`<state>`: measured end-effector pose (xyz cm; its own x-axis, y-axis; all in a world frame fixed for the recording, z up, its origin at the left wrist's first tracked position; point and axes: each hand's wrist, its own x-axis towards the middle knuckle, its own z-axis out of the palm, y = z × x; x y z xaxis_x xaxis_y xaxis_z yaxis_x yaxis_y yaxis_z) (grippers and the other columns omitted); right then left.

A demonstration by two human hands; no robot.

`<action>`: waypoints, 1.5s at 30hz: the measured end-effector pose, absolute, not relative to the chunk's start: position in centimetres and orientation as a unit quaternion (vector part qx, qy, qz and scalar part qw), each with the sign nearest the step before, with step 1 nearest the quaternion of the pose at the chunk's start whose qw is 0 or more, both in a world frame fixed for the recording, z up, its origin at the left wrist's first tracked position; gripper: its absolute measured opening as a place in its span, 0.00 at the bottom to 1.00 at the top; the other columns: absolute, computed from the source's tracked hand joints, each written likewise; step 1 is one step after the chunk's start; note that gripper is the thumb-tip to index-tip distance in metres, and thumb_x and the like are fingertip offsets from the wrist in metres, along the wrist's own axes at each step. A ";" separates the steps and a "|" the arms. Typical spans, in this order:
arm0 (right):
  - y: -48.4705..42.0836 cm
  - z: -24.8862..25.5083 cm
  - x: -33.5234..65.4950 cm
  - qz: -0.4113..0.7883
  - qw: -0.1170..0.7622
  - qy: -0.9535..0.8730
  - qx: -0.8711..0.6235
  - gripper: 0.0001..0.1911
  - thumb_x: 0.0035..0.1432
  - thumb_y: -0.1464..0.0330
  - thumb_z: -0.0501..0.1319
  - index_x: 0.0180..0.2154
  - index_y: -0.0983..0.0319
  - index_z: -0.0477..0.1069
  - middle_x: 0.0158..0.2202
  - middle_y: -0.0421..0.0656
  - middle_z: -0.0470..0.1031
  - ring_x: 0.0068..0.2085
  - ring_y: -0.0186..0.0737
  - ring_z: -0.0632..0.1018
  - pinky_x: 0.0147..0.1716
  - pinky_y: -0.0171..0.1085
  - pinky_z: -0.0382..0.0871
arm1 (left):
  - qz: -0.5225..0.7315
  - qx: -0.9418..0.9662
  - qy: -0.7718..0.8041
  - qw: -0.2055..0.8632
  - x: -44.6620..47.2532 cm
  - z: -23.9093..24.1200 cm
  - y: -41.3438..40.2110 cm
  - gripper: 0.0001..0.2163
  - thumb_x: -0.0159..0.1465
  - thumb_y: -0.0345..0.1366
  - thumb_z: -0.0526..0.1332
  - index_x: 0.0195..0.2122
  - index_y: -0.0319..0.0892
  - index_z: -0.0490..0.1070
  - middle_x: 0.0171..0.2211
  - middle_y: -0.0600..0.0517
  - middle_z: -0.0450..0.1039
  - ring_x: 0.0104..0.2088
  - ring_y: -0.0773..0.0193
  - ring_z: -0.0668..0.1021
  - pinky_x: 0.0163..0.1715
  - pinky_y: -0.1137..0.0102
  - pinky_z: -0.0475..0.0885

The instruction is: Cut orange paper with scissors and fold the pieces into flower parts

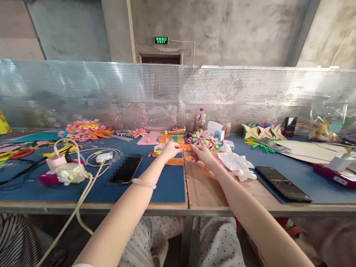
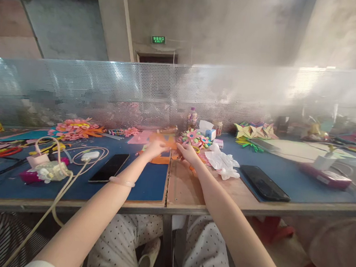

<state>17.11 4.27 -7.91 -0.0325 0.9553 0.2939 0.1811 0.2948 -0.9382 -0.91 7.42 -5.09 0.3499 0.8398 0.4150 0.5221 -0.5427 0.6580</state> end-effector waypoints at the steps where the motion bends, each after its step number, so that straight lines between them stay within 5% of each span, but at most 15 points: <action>1: 4.4 -7.9 17.1 0.386 0.526 -0.603 -0.459 0.24 0.51 0.49 0.55 0.26 0.66 0.71 0.24 0.44 0.73 0.18 0.29 0.69 0.13 0.28 0.64 | 0.382 0.790 0.426 0.219 -0.9 -5.1 7.4 0.18 0.47 0.50 0.62 0.16 0.39 0.63 0.15 0.57 0.59 0.20 0.69 0.63 0.22 0.73 0.54; 7: 3.9 -7.4 16.9 0.441 0.544 -0.568 -0.432 0.22 0.51 0.52 0.57 0.27 0.66 0.70 0.28 0.48 0.74 0.20 0.29 0.70 0.14 0.28 0.64 | 0.394 0.775 0.402 0.287 -0.6 -5.0 7.1 0.15 0.49 0.47 0.62 0.23 0.38 0.70 0.21 0.52 0.70 0.26 0.64 0.71 0.25 0.72 0.61; 19: 2.6 -6.4 16.9 0.464 0.553 -0.571 -0.391 0.18 0.51 0.56 0.59 0.27 0.66 0.70 0.28 0.47 0.74 0.22 0.30 0.70 0.17 0.28 0.63 | 0.400 0.732 0.386 0.393 -0.6 -4.5 6.5 0.14 0.47 0.44 0.65 0.30 0.37 0.73 0.27 0.48 0.75 0.31 0.62 0.75 0.30 0.71 0.68; 29: 3.2 -6.8 17.0 0.412 0.537 -0.619 -0.400 0.10 0.50 0.64 0.58 0.26 0.66 0.70 0.29 0.47 0.75 0.21 0.30 0.69 0.17 0.29 0.65 | 0.410 0.727 0.386 0.392 -0.5 -4.5 6.4 0.17 0.47 0.45 0.66 0.33 0.38 0.73 0.30 0.47 0.76 0.33 0.60 0.77 0.29 0.70 0.69; 35: 3.4 -7.2 16.5 0.230 0.532 -0.656 -0.484 0.06 0.48 0.68 0.56 0.24 0.64 0.69 0.20 0.40 0.70 0.18 0.29 0.67 0.12 0.27 0.61 | 0.376 0.714 0.412 0.423 -0.6 -4.2 5.8 0.20 0.51 0.52 0.61 0.33 0.39 0.73 0.32 0.46 0.76 0.34 0.57 0.77 0.30 0.68 0.70; 45: 3.5 -6.9 15.9 0.316 0.556 -0.607 -0.472 0.08 0.50 0.66 0.55 0.24 0.64 0.65 0.18 0.38 0.64 0.19 0.30 0.68 0.13 0.28 0.64 | 0.422 0.677 0.415 0.437 -0.6 -4.8 6.3 0.15 0.45 0.37 0.67 0.33 0.38 0.71 0.36 0.46 0.73 0.38 0.59 0.75 0.32 0.69 0.71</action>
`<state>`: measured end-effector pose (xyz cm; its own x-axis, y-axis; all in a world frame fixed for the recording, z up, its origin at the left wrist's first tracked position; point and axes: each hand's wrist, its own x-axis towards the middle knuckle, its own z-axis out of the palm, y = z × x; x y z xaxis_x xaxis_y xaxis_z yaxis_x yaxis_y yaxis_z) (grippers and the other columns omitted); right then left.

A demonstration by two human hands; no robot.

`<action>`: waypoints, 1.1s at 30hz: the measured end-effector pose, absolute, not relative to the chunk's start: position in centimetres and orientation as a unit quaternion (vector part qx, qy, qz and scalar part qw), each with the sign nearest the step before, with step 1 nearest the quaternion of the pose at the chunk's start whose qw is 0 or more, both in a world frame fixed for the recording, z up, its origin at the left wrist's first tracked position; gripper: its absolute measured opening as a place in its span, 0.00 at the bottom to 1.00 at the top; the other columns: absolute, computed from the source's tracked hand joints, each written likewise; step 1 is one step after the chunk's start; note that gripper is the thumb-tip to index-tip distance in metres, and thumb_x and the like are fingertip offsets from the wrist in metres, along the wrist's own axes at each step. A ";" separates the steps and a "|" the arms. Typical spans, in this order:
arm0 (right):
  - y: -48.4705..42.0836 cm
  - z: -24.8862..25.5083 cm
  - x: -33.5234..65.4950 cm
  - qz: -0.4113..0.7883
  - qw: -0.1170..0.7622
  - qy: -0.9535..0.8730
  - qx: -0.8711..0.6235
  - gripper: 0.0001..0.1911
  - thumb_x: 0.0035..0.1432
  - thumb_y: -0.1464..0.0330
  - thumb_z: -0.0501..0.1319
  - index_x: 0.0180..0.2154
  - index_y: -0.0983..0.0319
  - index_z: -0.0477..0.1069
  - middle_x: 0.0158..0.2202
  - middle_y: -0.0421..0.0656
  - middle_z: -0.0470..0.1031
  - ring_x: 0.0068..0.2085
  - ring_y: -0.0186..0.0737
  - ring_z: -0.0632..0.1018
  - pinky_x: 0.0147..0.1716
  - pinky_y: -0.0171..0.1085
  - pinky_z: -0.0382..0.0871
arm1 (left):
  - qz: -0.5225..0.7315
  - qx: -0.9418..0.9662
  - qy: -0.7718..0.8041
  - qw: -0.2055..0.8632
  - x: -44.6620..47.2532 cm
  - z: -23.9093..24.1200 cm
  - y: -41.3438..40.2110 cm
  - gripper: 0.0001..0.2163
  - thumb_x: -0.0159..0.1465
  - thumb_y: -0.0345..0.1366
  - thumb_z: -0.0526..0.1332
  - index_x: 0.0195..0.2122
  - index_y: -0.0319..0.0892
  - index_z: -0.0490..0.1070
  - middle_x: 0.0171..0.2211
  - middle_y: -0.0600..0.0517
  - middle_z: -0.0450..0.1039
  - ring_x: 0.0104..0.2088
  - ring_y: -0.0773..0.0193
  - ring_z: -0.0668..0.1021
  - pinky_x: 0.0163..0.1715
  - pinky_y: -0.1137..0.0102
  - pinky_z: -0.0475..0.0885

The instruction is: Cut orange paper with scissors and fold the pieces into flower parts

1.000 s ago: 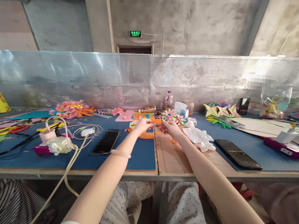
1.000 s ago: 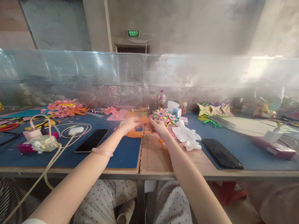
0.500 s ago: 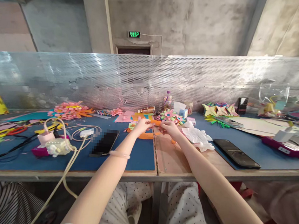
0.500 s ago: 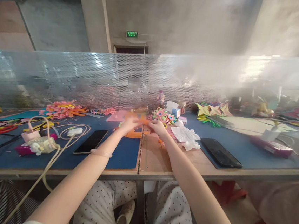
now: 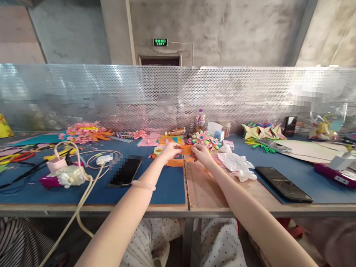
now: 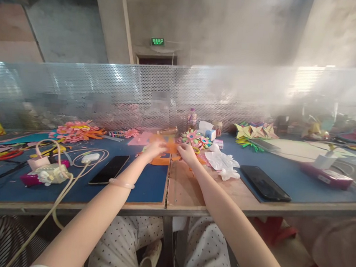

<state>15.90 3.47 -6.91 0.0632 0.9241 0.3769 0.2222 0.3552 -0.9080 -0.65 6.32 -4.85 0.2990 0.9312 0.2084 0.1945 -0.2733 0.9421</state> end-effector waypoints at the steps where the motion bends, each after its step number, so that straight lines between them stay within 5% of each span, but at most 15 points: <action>1: 3.4 -6.9 15.8 0.318 0.556 -0.603 -0.476 0.09 0.50 0.65 0.55 0.24 0.64 0.65 0.18 0.38 0.64 0.19 0.30 0.68 0.12 0.28 0.64 | 0.426 0.679 0.414 0.432 -0.6 -4.9 6.4 0.14 0.45 0.37 0.67 0.33 0.38 0.70 0.36 0.46 0.73 0.38 0.59 0.75 0.32 0.69 0.71; 11: 2.6 -6.2 15.5 0.323 0.574 -0.599 -0.454 0.14 0.52 0.58 0.57 0.24 0.63 0.65 0.18 0.39 0.64 0.20 0.31 0.68 0.14 0.29 0.65 | 0.450 0.692 0.386 0.413 0.2 -4.7 6.0 0.16 0.48 0.42 0.65 0.35 0.37 0.71 0.36 0.44 0.73 0.37 0.59 0.74 0.33 0.67 0.69; 20: 2.7 -6.8 14.9 0.280 0.589 -0.610 -0.450 0.10 0.50 0.62 0.56 0.29 0.62 0.66 0.19 0.38 0.65 0.21 0.31 0.67 0.15 0.29 0.64 | 0.480 0.667 0.396 0.409 0.5 -4.6 5.9 0.12 0.51 0.42 0.61 0.33 0.39 0.71 0.33 0.49 0.73 0.35 0.61 0.73 0.33 0.70 0.67; 27: 2.7 -6.7 15.0 0.291 0.585 -0.614 -0.442 0.12 0.50 0.60 0.56 0.29 0.62 0.66 0.21 0.39 0.67 0.22 0.33 0.68 0.16 0.31 0.64 | 0.525 0.641 0.396 0.396 0.7 -4.6 6.0 0.10 0.51 0.39 0.62 0.32 0.40 0.72 0.33 0.48 0.75 0.41 0.57 0.73 0.42 0.65 0.66; 33: 2.9 -6.8 15.3 0.140 0.593 -0.640 -0.469 0.10 0.50 0.63 0.57 0.33 0.62 0.70 0.30 0.42 0.73 0.30 0.36 0.72 0.29 0.34 0.66 | 0.535 0.605 0.389 0.443 0.9 -4.8 6.4 0.07 0.51 0.34 0.63 0.32 0.40 0.72 0.32 0.47 0.75 0.40 0.57 0.75 0.41 0.64 0.69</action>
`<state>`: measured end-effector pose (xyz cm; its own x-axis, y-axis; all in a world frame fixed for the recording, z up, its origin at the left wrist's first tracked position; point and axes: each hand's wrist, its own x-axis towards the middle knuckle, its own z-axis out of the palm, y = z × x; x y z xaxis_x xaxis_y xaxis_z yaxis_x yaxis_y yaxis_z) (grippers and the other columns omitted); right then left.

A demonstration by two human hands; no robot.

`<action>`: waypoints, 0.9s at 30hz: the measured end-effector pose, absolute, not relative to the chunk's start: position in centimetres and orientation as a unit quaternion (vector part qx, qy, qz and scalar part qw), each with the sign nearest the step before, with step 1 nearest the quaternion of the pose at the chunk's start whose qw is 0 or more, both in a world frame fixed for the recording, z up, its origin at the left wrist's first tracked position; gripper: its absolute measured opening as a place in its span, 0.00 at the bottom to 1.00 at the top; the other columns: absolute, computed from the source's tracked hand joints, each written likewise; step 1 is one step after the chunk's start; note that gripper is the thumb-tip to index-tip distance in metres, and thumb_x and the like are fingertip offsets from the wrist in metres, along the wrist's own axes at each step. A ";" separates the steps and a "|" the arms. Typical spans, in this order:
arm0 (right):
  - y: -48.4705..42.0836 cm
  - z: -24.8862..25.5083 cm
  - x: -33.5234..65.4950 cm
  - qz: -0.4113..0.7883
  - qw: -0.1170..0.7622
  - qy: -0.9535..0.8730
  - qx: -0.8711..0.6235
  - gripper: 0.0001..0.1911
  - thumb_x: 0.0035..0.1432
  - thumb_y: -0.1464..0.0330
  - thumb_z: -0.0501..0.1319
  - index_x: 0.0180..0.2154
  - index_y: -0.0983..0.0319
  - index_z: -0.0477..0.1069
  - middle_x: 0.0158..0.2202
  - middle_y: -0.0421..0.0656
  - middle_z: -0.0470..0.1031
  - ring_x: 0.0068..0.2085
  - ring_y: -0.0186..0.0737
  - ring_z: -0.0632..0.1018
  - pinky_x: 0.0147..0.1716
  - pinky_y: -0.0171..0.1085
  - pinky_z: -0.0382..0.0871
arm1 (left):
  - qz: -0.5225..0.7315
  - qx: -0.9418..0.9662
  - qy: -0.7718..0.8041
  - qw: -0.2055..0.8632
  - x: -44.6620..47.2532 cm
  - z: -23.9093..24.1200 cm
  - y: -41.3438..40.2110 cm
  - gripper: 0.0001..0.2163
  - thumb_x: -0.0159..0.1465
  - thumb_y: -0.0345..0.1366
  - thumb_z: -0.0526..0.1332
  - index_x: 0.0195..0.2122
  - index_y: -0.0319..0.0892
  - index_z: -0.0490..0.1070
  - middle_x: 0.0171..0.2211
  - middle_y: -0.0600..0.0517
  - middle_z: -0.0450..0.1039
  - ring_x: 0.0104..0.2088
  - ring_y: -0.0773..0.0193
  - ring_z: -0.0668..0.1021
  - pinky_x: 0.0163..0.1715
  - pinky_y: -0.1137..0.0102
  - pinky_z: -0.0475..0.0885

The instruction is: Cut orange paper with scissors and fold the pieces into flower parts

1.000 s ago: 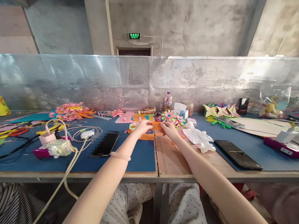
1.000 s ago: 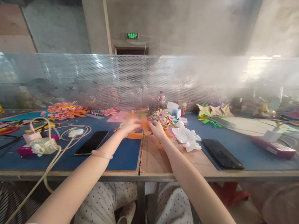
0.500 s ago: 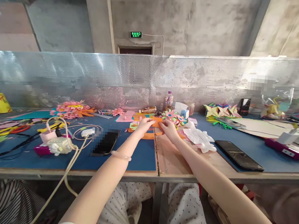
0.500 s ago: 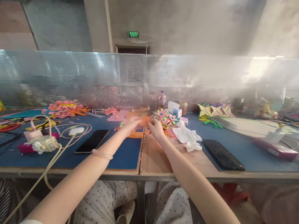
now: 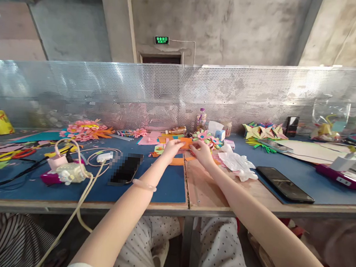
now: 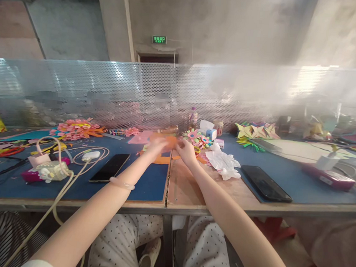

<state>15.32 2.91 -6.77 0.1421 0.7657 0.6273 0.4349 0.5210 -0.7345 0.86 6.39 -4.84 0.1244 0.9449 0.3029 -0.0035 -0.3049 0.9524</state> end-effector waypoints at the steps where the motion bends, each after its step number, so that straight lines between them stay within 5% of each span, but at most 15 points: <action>1: 2.9 -6.7 15.3 0.113 0.589 -0.647 -0.471 0.10 0.51 0.64 0.57 0.33 0.62 0.70 0.30 0.42 0.74 0.31 0.37 0.72 0.32 0.35 0.66 | 0.537 0.595 0.382 0.460 0.9 -4.9 6.4 0.07 0.51 0.34 0.63 0.31 0.40 0.72 0.33 0.47 0.75 0.39 0.58 0.75 0.40 0.65 0.69; 16: 1.3 -6.0 15.5 -0.097 0.413 -0.751 -0.507 0.18 0.54 0.72 0.52 0.46 0.56 0.70 0.44 0.44 0.72 0.44 0.42 0.71 0.36 0.34 0.65 | 0.500 0.526 0.302 0.618 0.9 -4.2 5.9 0.12 0.51 0.38 0.64 0.35 0.38 0.69 0.31 0.47 0.75 0.32 0.62 0.78 0.39 0.64 0.73; 27: 2.4 -6.1 16.1 0.297 0.562 -0.622 -0.457 0.14 0.48 0.60 0.59 0.31 0.64 0.74 0.26 0.42 0.73 0.26 0.34 0.70 0.27 0.33 0.63 | 0.475 0.651 0.314 0.502 0.9 -4.3 5.4 0.10 0.50 0.33 0.62 0.35 0.38 0.71 0.37 0.47 0.74 0.37 0.62 0.76 0.38 0.66 0.71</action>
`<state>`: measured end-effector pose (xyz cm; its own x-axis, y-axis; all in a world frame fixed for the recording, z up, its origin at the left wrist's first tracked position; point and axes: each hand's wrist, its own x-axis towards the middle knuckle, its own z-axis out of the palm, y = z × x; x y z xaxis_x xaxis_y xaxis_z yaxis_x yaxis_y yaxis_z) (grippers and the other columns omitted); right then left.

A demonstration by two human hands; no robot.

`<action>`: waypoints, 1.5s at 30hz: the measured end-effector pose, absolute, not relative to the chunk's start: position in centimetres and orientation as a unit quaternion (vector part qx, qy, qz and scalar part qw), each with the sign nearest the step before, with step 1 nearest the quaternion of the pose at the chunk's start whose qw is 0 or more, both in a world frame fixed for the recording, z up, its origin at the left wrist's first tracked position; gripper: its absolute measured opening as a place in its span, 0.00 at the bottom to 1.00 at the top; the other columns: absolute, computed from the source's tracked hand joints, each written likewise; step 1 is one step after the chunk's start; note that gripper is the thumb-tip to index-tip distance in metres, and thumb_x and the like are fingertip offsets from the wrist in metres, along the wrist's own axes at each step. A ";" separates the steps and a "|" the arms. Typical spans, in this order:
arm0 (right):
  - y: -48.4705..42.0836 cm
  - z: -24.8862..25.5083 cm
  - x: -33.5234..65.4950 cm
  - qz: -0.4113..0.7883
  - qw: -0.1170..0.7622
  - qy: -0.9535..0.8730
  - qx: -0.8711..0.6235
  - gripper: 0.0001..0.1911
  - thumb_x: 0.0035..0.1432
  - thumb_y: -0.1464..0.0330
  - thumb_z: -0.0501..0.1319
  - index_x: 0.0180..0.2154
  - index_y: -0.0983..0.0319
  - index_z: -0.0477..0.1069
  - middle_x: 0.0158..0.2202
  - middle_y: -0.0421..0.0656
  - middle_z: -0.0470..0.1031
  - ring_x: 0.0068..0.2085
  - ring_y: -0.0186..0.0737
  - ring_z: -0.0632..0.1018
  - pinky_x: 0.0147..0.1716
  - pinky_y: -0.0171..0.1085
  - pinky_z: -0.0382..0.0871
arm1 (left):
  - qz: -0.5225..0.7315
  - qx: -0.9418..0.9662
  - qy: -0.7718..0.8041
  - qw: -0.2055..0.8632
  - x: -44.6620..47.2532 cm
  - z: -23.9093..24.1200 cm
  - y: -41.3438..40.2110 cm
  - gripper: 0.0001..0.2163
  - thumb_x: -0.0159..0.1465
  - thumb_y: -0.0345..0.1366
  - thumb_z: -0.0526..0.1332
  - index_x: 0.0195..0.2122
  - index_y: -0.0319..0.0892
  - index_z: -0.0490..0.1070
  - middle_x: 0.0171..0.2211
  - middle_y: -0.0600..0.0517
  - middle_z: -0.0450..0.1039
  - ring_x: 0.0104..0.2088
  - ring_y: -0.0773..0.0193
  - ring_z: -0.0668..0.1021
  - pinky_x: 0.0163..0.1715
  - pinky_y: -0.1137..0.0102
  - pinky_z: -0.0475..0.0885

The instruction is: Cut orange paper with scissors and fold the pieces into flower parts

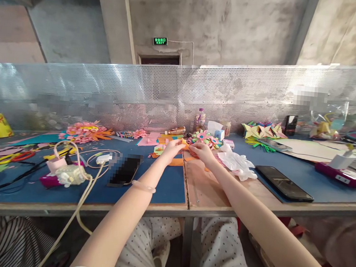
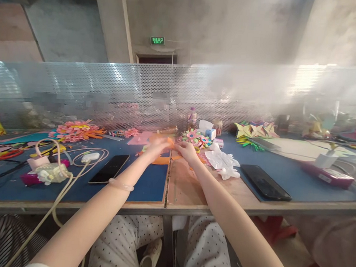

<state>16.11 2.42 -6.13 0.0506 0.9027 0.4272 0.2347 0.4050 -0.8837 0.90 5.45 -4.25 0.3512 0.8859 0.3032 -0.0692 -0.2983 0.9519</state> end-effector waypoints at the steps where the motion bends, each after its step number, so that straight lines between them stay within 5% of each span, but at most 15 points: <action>1: 2.4 -6.2 16.1 0.324 0.568 -0.611 -0.447 0.15 0.46 0.60 0.61 0.31 0.65 0.74 0.26 0.42 0.73 0.26 0.33 0.70 0.26 0.32 0.63 | 0.477 0.653 0.314 0.497 0.9 -4.3 5.5 0.11 0.51 0.33 0.62 0.36 0.38 0.70 0.38 0.47 0.73 0.37 0.63 0.75 0.37 0.67 0.71; 14: 2.2 -5.9 15.9 0.376 0.602 -0.549 -0.442 0.13 0.44 0.61 0.62 0.29 0.65 0.74 0.22 0.40 0.70 0.24 0.32 0.69 0.23 0.31 0.62 | 0.535 0.656 0.336 0.412 1.1 -4.3 5.6 0.19 0.50 0.33 0.65 0.41 0.39 0.62 0.40 0.45 0.71 0.35 0.64 0.75 0.31 0.70 0.70; 20: 2.3 -5.7 16.0 0.398 0.611 -0.533 -0.430 0.11 0.46 0.63 0.62 0.30 0.64 0.74 0.21 0.41 0.70 0.25 0.33 0.72 0.24 0.32 0.65 | 0.506 0.717 0.312 0.364 1.0 -4.0 5.6 0.11 0.52 0.36 0.63 0.35 0.37 0.68 0.38 0.46 0.72 0.35 0.63 0.75 0.34 0.69 0.69; 45: 1.1 -5.0 15.7 0.416 0.609 -0.521 -0.430 0.08 0.45 0.65 0.62 0.28 0.63 0.72 0.26 0.43 0.74 0.26 0.33 0.73 0.26 0.31 0.67 | 0.461 0.744 0.274 0.397 1.3 -3.8 5.1 0.14 0.51 0.39 0.64 0.38 0.38 0.70 0.36 0.49 0.74 0.34 0.64 0.75 0.36 0.69 0.69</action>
